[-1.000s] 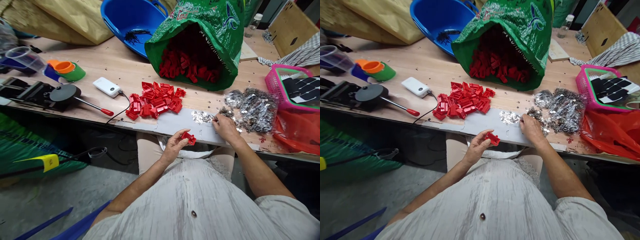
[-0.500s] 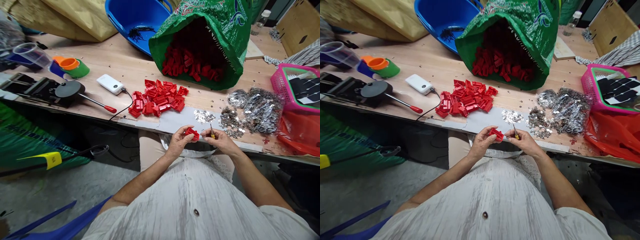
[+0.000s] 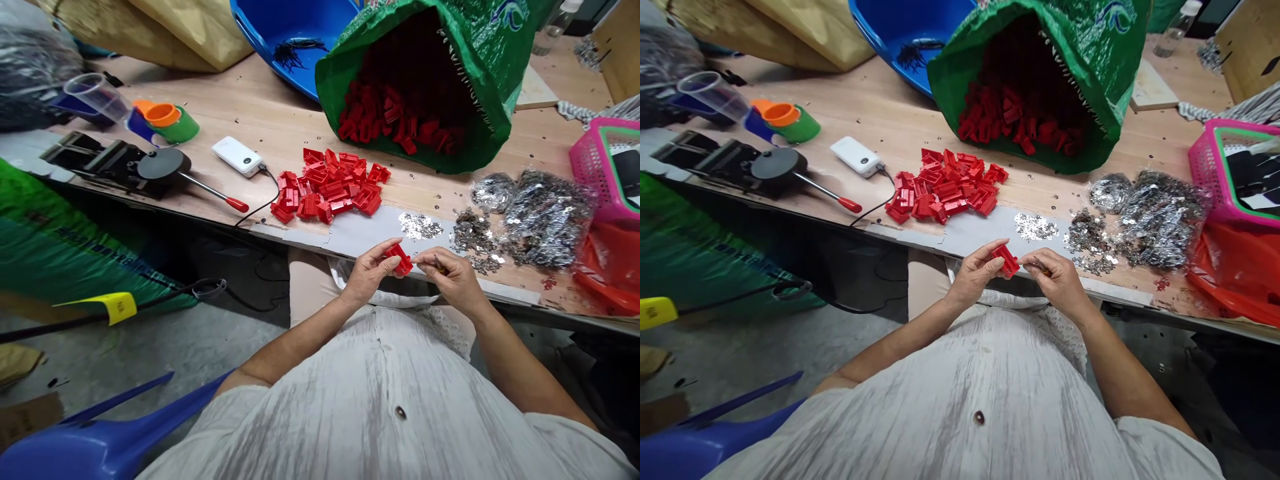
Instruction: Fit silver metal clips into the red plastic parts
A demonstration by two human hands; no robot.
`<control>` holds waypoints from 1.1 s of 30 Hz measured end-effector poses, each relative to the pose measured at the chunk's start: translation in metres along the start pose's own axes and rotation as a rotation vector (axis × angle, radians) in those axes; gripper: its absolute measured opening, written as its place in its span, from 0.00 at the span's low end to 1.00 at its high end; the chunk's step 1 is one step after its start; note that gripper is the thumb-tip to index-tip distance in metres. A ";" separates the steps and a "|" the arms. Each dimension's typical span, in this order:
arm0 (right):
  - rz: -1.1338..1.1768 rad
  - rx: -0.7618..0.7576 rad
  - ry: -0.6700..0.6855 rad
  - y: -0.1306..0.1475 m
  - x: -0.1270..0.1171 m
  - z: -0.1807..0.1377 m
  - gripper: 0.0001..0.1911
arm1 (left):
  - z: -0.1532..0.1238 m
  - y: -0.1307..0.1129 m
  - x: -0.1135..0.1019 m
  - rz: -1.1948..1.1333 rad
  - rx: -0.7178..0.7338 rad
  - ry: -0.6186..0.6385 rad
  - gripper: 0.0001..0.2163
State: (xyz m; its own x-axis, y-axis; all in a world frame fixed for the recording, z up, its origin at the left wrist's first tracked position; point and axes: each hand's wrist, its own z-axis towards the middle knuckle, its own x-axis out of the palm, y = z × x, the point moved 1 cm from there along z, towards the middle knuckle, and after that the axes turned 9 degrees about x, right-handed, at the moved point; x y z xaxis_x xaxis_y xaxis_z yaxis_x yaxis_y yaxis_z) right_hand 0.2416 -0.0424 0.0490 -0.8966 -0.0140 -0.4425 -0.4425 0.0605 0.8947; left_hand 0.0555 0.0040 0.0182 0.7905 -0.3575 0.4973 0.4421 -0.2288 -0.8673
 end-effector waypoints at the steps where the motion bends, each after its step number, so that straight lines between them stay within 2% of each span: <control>1: -0.051 -0.043 -0.006 0.002 0.000 -0.001 0.10 | 0.000 0.000 0.000 0.005 -0.002 0.003 0.26; 7: -0.238 -0.168 -0.061 0.009 0.003 -0.005 0.10 | 0.001 -0.003 0.003 0.015 -0.004 -0.015 0.25; 17: -0.360 -0.415 0.017 0.005 0.001 -0.005 0.14 | 0.002 0.000 0.001 0.057 0.007 0.008 0.24; 21: -0.476 -0.510 0.084 0.005 0.000 -0.005 0.16 | 0.003 -0.001 0.001 0.092 -0.006 0.041 0.24; 24: -0.474 -0.579 0.129 0.009 0.000 -0.003 0.16 | 0.003 -0.003 0.001 0.112 -0.011 0.070 0.23; 28: -0.320 -0.540 0.154 0.013 0.001 -0.002 0.12 | 0.003 -0.003 0.000 0.103 -0.017 0.113 0.21; 30: -0.210 -0.458 0.120 0.013 -0.001 -0.002 0.10 | 0.003 -0.003 -0.001 0.087 -0.019 0.132 0.21; 33: -0.153 -0.281 0.008 0.009 -0.004 -0.002 0.14 | 0.006 -0.003 -0.006 0.063 0.010 0.151 0.19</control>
State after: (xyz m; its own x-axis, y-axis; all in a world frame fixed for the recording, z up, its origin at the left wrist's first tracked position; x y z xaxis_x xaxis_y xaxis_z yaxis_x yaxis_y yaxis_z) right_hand 0.2408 -0.0434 0.0590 -0.8188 -0.0094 -0.5740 -0.5581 -0.2208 0.7998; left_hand 0.0520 0.0121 0.0183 0.7445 -0.5033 0.4386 0.3982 -0.1926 -0.8969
